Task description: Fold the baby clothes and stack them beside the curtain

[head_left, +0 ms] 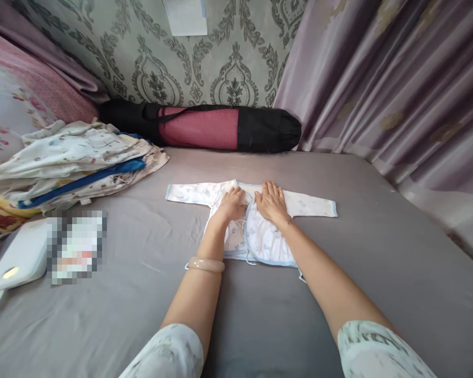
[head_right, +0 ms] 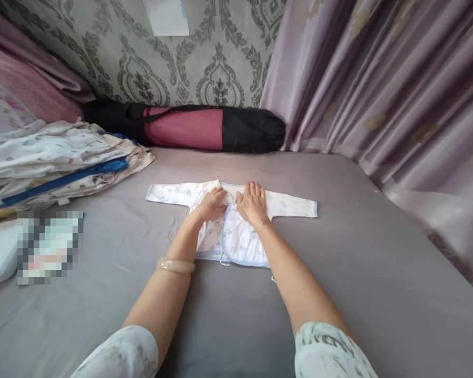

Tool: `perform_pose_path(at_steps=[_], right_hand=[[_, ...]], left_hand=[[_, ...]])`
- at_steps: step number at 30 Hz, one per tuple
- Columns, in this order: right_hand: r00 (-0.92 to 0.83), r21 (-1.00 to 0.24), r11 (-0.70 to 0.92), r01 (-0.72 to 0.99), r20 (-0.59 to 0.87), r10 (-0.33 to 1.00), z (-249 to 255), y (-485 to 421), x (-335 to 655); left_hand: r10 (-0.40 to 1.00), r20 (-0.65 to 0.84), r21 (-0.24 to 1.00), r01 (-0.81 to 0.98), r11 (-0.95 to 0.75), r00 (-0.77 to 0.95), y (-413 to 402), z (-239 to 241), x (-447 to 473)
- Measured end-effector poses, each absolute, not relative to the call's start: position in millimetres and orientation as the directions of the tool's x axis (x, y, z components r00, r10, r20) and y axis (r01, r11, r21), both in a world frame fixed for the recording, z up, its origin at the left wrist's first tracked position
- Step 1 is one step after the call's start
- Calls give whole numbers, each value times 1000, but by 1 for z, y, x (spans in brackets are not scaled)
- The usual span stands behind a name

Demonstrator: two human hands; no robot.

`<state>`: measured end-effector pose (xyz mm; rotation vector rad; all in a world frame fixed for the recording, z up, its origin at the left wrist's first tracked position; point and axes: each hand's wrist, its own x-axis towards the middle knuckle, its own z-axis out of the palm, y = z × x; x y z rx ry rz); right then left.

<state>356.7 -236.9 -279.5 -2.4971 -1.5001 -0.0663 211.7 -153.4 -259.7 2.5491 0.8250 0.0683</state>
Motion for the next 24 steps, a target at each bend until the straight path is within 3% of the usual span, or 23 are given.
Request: perform_pose_path(at_steps=[6, 8, 12, 17, 24], right_hand=[[471, -396, -361, 844, 228, 852, -272, -256, 354], [419, -415, -306, 857, 215, 882, -269, -274, 341], [290, -354, -241, 904, 90, 953, -260, -310, 302], [261, -291, -243, 925, 24, 965, -252, -328, 263], [285, -223, -272, 936, 26, 958, -262, -332, 246]], left_hand=[[538, -38, 420, 502, -757, 842, -151, -255, 210], [528, -50, 385, 504, -773, 848, -150, -246, 205], [466, -39, 233, 462, -856, 884, -159, -234, 180], [428, 32, 76, 425, -902, 903, -198, -249, 131], [500, -46, 148, 501, -853, 865, -220, -259, 94]])
